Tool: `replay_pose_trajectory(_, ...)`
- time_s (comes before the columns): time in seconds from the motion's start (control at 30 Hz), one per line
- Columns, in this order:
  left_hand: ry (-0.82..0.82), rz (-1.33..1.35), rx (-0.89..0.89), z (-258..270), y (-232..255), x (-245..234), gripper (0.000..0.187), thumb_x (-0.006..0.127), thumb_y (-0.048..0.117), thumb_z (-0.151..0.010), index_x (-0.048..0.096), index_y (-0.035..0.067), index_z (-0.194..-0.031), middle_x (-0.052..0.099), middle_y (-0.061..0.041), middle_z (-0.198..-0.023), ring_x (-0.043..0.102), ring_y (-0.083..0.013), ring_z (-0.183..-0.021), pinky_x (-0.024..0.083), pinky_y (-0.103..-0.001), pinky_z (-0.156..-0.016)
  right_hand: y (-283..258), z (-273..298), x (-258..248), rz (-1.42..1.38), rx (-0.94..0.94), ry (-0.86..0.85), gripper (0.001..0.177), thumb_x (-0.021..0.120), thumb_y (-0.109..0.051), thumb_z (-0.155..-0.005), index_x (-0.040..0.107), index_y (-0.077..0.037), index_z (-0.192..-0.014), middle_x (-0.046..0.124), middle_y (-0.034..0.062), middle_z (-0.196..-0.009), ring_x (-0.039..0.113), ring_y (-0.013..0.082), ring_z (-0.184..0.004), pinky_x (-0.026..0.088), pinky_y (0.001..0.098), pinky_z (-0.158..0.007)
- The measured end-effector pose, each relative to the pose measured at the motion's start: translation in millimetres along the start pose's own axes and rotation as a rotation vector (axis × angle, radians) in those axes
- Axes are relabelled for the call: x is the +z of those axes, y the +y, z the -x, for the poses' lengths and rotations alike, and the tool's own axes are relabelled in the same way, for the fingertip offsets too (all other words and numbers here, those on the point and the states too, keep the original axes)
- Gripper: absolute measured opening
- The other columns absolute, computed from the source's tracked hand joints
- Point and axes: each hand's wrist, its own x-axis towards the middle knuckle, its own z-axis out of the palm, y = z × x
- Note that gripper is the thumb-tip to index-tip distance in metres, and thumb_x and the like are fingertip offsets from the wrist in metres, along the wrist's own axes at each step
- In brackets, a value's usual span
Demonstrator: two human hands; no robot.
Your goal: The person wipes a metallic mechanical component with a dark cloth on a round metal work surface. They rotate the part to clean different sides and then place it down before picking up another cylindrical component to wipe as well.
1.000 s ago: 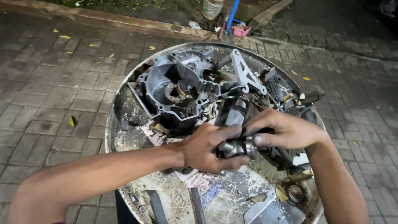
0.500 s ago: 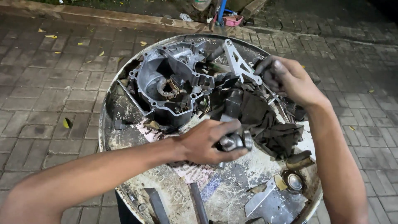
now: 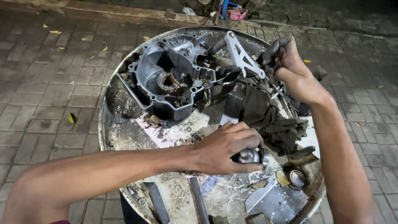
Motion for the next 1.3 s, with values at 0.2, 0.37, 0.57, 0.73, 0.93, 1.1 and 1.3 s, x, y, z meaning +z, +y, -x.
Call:
replay_pose_trajectory(0.2,0.021,0.133,-0.157,-5.2,2.3,1.3,0.054,0.044,0.054,-0.093,0.062,0.011,-0.120,0.063,-0.011,-0.125,0.064,-0.0230,-0.106,0.051,-0.050,-0.098,-6.0,-1.8,-0.2,0.332,0.048,-0.017,0.035,0.050,0.010,-0.090,0.040,-0.006,-0.119,0.049,0.0083,-0.101,0.047,0.0163,-0.077,0.043,0.0307,-0.061)
replay_pose_trajectory(0.37,0.053,0.198,-0.266,-8.8,5.3,-2.5,0.043,0.061,0.040,-0.092,0.063,0.008,-0.122,0.063,-0.012,-0.128,0.070,-0.0228,-0.095,0.062,-0.047,-0.089,-1.4,-7.3,5.3,0.584,0.039,-0.077,0.050,0.061,0.001,-0.090,0.044,0.003,-0.137,0.055,0.0257,-0.134,0.056,0.0374,-0.120,0.045,0.0510,-0.103)
replay_pose_trajectory(0.57,-0.003,0.125,-0.318,-9.4,3.5,-6.7,0.061,0.054,0.056,-0.089,0.063,0.007,-0.124,0.068,-0.013,-0.126,0.067,-0.0253,-0.114,0.048,-0.055,-0.103,-1.5,-7.6,4.8,0.697,0.102,-0.141,0.036,0.063,-0.013,-0.094,0.054,-0.001,-0.126,0.052,0.0220,-0.145,0.025,0.0400,-0.151,0.022,0.0578,-0.119)
replay_pose_trajectory(0.73,-0.135,0.063,-0.343,-11.7,3.0,-7.6,0.073,0.050,0.060,-0.088,0.060,0.003,-0.132,0.055,-0.020,-0.144,0.059,-0.0366,-0.126,0.046,-0.064,-0.100,-1.7,-7.5,3.7,0.720,0.045,-0.144,0.035,0.065,-0.013,-0.093,0.058,0.000,-0.125,0.056,0.0200,-0.137,0.040,0.0368,-0.142,0.031,0.0565,-0.115)
replay_pose_trajectory(0.93,-0.125,0.010,-0.323,-11.7,0.4,-4.6,0.069,0.053,0.057,-0.090,0.061,0.003,-0.132,0.052,-0.021,-0.143,0.049,-0.0353,-0.134,0.042,-0.065,-0.104,1.6,-6.3,2.6,0.683,-0.061,-0.087,0.026,0.076,-0.009,-0.089,0.066,-0.003,-0.113,0.068,0.0140,-0.111,0.065,0.0280,-0.098,0.053,0.0402,-0.084)
replay_pose_trajectory(1.1,-0.068,0.038,-0.349,-15.8,5.8,-7.1,0.064,0.057,0.061,-0.084,0.071,0.008,-0.118,0.059,-0.014,-0.124,0.053,-0.0281,-0.117,0.047,-0.063,-0.098,1.3,-1.4,-5.3,0.714,-0.146,-0.027,0.034,0.077,-0.010,-0.089,0.064,0.005,-0.117,0.069,0.0221,-0.117,0.066,0.0339,-0.107,0.053,0.0459,-0.094)
replay_pose_trajectory(1.3,-0.060,0.038,-0.374,-19.7,2.8,-2.3,0.062,0.054,0.060,-0.085,0.071,0.011,-0.119,0.051,-0.023,-0.149,0.047,-0.0386,-0.139,0.029,-0.070,-0.108,1.5,0.5,-11.6,0.655,-0.172,0.009,0.027,0.078,-0.006,-0.090,0.065,0.004,-0.112,0.070,0.0196,-0.113,0.067,0.0312,-0.105,0.055,0.0440,-0.094)
